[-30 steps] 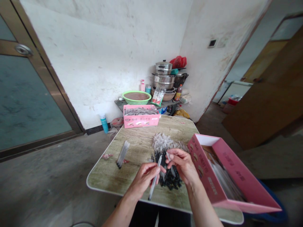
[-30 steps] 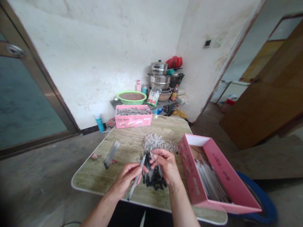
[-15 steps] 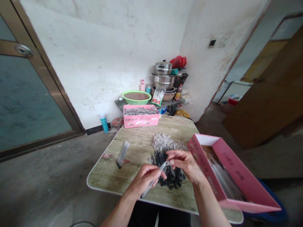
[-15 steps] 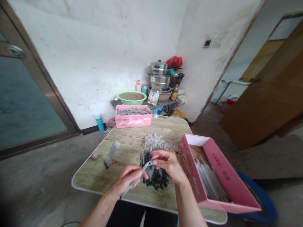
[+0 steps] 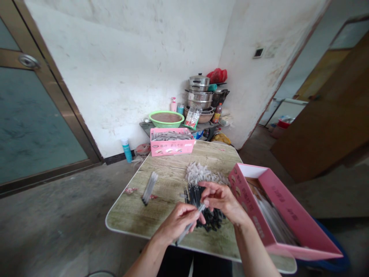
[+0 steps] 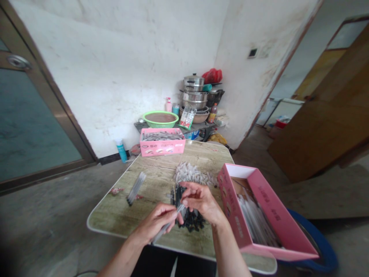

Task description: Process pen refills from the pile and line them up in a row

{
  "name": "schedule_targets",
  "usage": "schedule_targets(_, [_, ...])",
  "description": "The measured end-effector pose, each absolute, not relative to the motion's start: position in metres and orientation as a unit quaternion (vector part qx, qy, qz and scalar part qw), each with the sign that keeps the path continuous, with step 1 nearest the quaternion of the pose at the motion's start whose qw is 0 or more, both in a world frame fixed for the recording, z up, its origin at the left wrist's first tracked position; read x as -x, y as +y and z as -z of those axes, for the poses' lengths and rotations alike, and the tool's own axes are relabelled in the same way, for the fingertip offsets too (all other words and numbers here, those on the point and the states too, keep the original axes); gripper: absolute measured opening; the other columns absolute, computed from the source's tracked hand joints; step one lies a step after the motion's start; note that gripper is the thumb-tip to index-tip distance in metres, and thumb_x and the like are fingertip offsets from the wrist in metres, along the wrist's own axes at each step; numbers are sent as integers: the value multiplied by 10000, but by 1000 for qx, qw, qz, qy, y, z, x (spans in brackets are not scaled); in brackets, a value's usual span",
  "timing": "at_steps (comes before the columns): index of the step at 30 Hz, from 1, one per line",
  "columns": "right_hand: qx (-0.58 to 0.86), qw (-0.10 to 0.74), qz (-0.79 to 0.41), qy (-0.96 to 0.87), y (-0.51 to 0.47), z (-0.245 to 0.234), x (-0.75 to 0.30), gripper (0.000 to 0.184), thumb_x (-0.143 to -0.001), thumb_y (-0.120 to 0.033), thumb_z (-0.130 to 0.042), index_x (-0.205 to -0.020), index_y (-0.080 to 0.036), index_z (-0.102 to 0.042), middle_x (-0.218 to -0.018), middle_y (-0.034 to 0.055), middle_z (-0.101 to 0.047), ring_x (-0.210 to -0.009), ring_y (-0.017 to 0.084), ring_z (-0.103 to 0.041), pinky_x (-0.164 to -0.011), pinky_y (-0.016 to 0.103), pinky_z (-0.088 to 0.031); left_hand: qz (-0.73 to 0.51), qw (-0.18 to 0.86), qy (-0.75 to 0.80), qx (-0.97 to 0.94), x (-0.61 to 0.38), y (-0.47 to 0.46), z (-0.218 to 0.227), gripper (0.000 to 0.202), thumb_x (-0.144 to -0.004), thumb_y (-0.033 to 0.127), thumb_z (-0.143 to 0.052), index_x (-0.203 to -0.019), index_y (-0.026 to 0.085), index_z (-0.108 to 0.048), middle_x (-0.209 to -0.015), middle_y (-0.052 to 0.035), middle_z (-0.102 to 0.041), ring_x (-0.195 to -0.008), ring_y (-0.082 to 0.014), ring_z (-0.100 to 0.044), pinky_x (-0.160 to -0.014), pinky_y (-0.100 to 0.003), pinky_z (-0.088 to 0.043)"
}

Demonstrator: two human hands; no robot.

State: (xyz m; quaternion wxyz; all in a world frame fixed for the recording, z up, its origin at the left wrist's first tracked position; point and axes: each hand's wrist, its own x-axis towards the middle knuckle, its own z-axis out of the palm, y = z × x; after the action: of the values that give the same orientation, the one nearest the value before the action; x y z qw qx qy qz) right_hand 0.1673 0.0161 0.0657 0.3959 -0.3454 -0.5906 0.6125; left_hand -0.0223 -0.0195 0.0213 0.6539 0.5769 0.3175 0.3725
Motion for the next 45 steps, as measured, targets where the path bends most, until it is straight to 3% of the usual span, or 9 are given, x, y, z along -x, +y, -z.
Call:
schedule_targets(6, [395,455,-536,-592,12,-74,-163,490,-725,-316,-725,-1178,-171,-605,-871,49,-670,-610,124,-567,-484,219,-449,-420,674,326,-512,11,-23,-22,396,-857,461,-521,-828,117,-714,-582,-33,-579,-508,-107,-504,-508,-209,-371])
schedule_targets(9, [462,514,-452,-564,5,-63,-160,314,-816,-401,-622,-977,-136,-670,-821,77,-680,-587,140,-584,-471,232,-461,-514,620,356,-473,9,-20,-23,340,-845,434,-552,-809,142,-722,-855,-93,-683,-793,-187,-616,-715,-259,-459])
schedule_targets(13, [476,453,-501,-563,-18,-32,-139,410,-879,-486,-496,-705,-133,-611,-573,37,-609,-474,129,-555,-403,208,-408,-595,549,385,-443,5,-18,-22,321,-845,428,-552,-840,167,-740,-1148,-101,-650,-1134,-268,-533,-970,-336,-381])
schedule_targets(18, [435,478,-543,-535,-44,-8,-102,335,-875,-477,-510,-801,-153,-557,-500,-45,-510,-393,87,-447,-390,190,-357,-592,581,395,-395,-2,-21,-18,335,-830,432,-577,-998,181,-723,-1116,-109,-675,-1051,-257,-595,-912,-338,-442])
schedule_targets(22, [500,496,-467,-535,-55,-9,-95,334,-892,-459,-477,-754,-164,-549,-465,-77,-392,-386,76,-343,-380,187,-270,-603,609,373,-356,1,-15,-22,418,-818,456,-589,-1083,148,-686,-1091,-141,-684,-997,-255,-625,-861,-337,-482])
schedule_targets(26, [549,460,-329,-615,-62,-13,-98,320,-906,-417,-453,-781,-160,-595,-575,-17,-507,-502,121,-459,-476,215,-317,-630,606,356,-330,6,-2,-28,460,-839,493,-538,-1041,106,-684,-952,-153,-714,-886,-242,-667,-774,-327,-515])
schedule_targets(35, [604,395,-158,-674,-69,0,-96,294,-935,-356,-406,-947,-182,-643,-640,88,-669,-494,213,-606,-497,266,-322,-655,598,378,-265,-7,-8,-23,372,-821,495,-570,-842,130,-637,-688,-66,-693,-634,-170,-657,-658,-278,-511])
schedule_targets(42, [548,470,-313,-617,-73,-18,-94,357,-927,-411,-407,-727,-183,-595,-583,29,-556,-561,181,-537,-576,263,-395,-652,640,333,-233,-9,-14,-36,329,-797,476,-613,-818,148,-604,-617,-14,-645,-556,-130,-600,-567,-230,-455])
schedule_targets(45, [527,511,-390,-556,-73,-16,-92,392,-895,-468,-452,-666,-175,-574,-548,-4,-477,-533,145,-458,-517,241,-358,-636,653,337,-234,-9,-17,-39,338,-795,486,-609,-817,149,-592,-602,-9,-638,-549,-132,-603,-546,-226,-449])
